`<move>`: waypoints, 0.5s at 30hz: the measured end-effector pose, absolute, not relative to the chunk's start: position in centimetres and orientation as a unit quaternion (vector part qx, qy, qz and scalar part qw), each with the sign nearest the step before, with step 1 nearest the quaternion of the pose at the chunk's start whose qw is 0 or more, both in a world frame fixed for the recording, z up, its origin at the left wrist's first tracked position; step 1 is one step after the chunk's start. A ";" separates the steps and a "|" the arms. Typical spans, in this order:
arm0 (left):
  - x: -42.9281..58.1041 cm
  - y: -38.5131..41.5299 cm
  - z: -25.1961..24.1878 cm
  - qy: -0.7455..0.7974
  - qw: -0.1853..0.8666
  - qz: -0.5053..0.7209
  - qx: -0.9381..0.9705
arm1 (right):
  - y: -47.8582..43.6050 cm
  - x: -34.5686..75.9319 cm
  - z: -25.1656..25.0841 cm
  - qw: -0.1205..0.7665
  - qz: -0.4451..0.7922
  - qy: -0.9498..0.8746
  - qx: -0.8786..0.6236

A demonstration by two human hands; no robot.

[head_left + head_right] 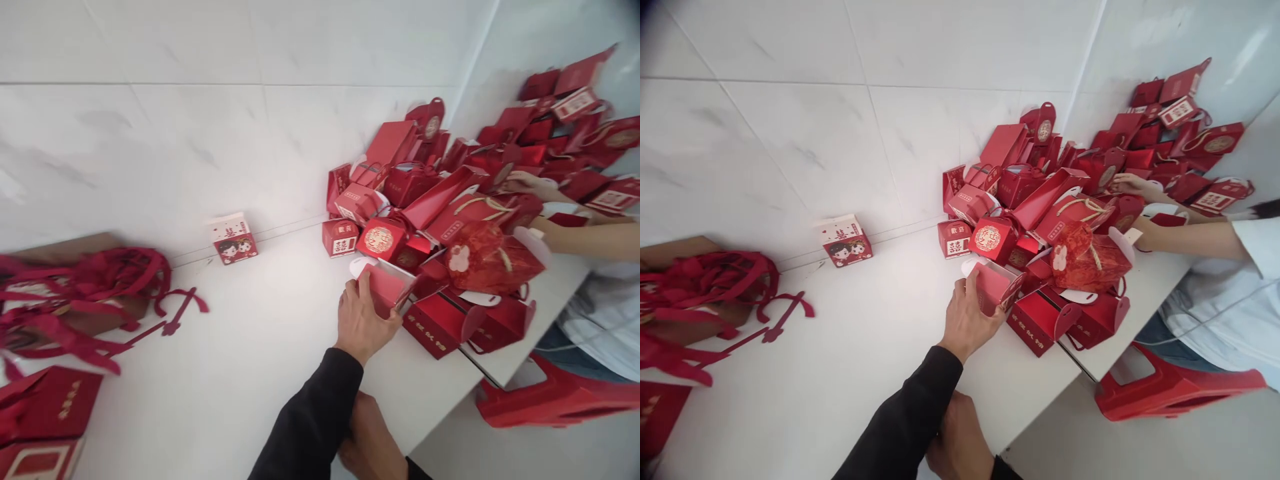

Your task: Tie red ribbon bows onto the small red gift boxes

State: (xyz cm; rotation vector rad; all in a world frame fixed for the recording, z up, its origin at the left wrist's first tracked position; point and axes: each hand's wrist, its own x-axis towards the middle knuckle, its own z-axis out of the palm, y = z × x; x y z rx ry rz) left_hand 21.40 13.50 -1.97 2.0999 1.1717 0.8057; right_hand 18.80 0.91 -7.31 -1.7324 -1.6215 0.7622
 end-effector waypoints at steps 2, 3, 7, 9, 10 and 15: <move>19.3 13.3 -2.0 0.444 0.289 0.303 0.792 | 0.8 19.0 -7.3 0.325 0.305 -0.623 -0.642; 18.0 13.1 -2.1 0.447 0.284 0.302 0.793 | 0.7 19.1 -7.3 0.329 0.314 -0.625 -0.635; 11.6 12.2 -2.0 0.486 0.258 0.297 0.781 | 0.5 19.5 -7.5 0.336 0.357 -0.624 -0.608; 8.4 11.3 -2.0 0.515 0.245 0.302 0.764 | 0.5 19.6 -7.8 0.339 0.370 -0.623 -0.600; 6.8 10.7 -1.9 0.529 0.238 0.306 0.755 | 0.4 19.6 -7.9 0.341 0.370 -0.622 -0.600; -0.6 9.0 -1.1 0.549 0.195 0.297 0.756 | 0.3 19.8 -8.6 0.351 0.340 -0.629 -0.604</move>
